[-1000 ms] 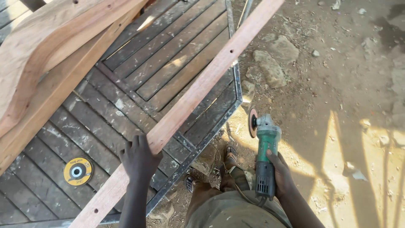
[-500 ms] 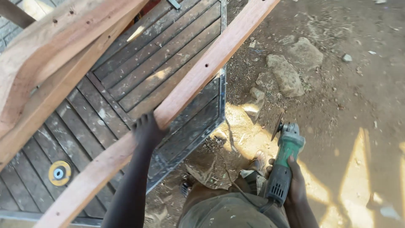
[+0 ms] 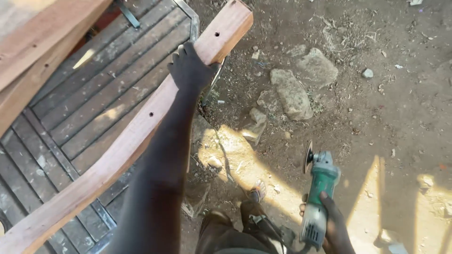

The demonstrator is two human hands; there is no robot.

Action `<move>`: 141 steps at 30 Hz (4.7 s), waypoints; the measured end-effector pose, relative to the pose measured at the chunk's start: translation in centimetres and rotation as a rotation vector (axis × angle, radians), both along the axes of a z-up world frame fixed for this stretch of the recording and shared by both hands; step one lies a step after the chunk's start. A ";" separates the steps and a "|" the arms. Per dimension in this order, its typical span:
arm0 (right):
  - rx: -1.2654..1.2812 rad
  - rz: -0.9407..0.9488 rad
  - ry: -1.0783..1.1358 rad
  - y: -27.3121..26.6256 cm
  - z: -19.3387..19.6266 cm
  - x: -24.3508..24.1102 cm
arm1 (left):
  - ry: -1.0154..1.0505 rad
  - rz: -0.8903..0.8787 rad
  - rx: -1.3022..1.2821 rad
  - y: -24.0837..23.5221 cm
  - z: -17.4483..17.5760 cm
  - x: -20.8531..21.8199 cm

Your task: Sanding wooden furniture components using an angle grinder with a sanding disc

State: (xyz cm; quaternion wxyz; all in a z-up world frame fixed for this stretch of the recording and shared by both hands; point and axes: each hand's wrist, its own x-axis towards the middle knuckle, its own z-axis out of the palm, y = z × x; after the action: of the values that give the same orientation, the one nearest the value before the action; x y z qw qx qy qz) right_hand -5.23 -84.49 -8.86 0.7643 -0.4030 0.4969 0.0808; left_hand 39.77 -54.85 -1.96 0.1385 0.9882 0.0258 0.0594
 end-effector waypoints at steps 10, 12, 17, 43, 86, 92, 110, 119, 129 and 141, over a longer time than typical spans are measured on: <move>0.124 -0.194 -0.108 0.5 -0.3 4.3 | -0.092 -0.265 0.103 -3.6 -7.2 -4.6; 0.245 -0.214 -0.165 1.2 0.1 4.4 | 0.010 -0.317 0.130 -4.2 -9.1 -5.5; 0.255 -0.248 -0.294 1.7 -0.5 3.2 | -0.008 -0.376 0.099 -4.0 -8.9 -6.8; 0.069 0.574 -0.196 -16.0 -3.4 29.3 | 0.138 0.278 0.058 -15.4 -9.2 0.3; -0.486 0.925 0.068 0.5 9.9 28.8 | 0.276 0.148 -0.020 3.2 -9.9 -5.0; -0.441 1.051 -0.038 3.9 8.8 28.7 | 0.363 0.193 -0.064 2.7 -8.0 -4.8; -0.431 1.097 -0.027 4.2 9.5 31.1 | 0.342 0.173 0.022 2.9 -8.0 -5.1; -0.491 0.899 0.078 3.1 7.1 30.9 | 0.359 0.217 0.001 2.8 -7.9 -4.8; -0.431 0.915 -0.061 3.0 8.2 31.5 | 0.361 0.230 0.024 2.7 -7.6 -4.5; -0.392 0.951 -0.060 3.9 9.2 32.3 | 0.383 0.216 0.016 2.4 -7.7 -4.7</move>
State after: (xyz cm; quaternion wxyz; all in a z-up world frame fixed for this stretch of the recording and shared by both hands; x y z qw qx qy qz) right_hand 27.11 -80.62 0.38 0.5670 -0.7222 0.2423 0.3134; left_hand 35.05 -52.48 -9.70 0.1161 0.9740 0.1570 -0.1148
